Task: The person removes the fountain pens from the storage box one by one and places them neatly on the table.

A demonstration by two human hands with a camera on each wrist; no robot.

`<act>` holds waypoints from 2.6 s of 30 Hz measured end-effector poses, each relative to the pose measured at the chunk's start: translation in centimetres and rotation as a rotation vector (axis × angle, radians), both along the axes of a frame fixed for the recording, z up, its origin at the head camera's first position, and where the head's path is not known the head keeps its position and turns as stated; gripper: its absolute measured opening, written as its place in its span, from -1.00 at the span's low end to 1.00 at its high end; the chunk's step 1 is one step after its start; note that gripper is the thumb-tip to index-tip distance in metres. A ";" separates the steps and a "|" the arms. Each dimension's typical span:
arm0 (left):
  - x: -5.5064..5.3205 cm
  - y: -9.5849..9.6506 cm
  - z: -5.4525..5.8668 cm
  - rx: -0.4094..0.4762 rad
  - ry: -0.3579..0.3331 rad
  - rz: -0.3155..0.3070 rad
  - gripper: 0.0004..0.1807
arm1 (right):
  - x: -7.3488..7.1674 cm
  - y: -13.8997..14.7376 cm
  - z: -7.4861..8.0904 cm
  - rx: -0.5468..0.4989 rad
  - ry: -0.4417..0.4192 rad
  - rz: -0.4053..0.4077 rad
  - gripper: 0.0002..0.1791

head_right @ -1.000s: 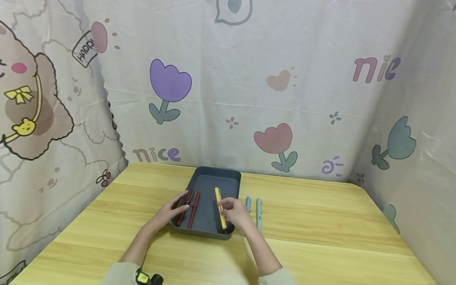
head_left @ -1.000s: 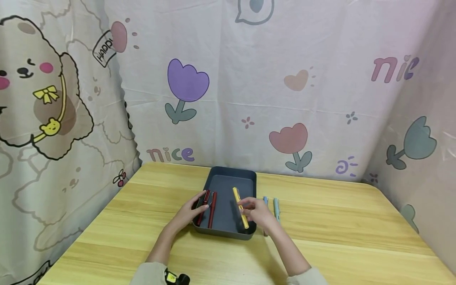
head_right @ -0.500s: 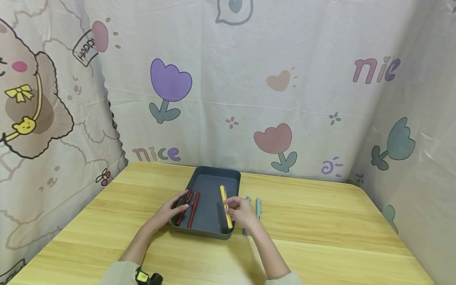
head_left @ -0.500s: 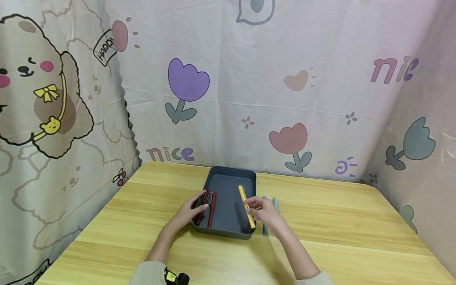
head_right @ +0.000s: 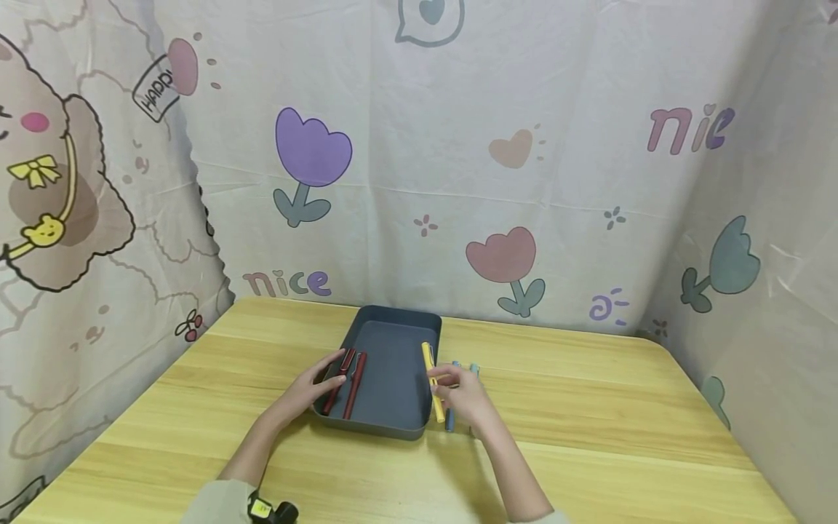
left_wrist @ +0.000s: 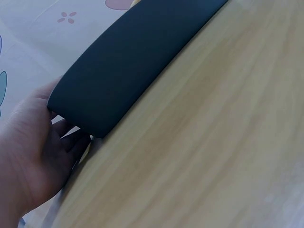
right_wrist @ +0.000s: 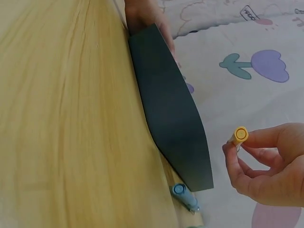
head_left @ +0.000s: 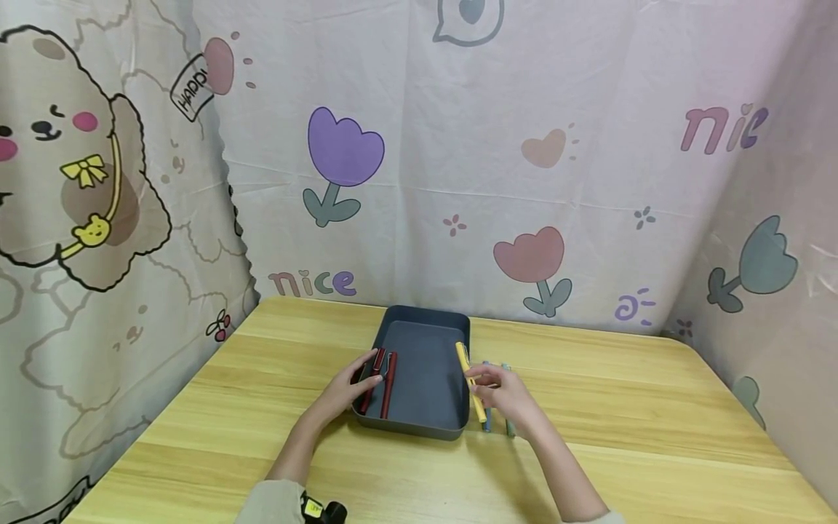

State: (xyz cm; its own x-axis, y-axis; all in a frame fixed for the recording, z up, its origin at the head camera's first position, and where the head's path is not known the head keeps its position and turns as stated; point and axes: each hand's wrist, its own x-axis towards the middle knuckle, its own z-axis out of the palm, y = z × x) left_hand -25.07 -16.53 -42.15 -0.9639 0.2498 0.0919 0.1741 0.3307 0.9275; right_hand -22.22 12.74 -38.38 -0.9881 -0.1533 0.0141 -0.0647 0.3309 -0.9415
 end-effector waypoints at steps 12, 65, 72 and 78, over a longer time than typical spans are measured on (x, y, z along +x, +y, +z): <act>-2.3 -0.6 -3.3 -0.010 0.034 0.020 -0.30 | 0.1 1.5 -0.9 -0.013 0.003 -0.047 -0.74; 0.1 0.2 0.0 -0.012 0.016 0.004 -0.35 | 0.8 7.8 -2.0 0.046 -0.005 -0.174 -0.68; 0.2 0.1 0.2 -0.012 0.015 0.001 -0.35 | 0.7 8.3 -2.2 0.051 -0.011 -0.182 -0.67; 0.2 0.1 0.2 -0.014 0.009 0.000 -0.35 | 0.5 8.6 -2.6 0.064 -0.022 -0.178 -0.68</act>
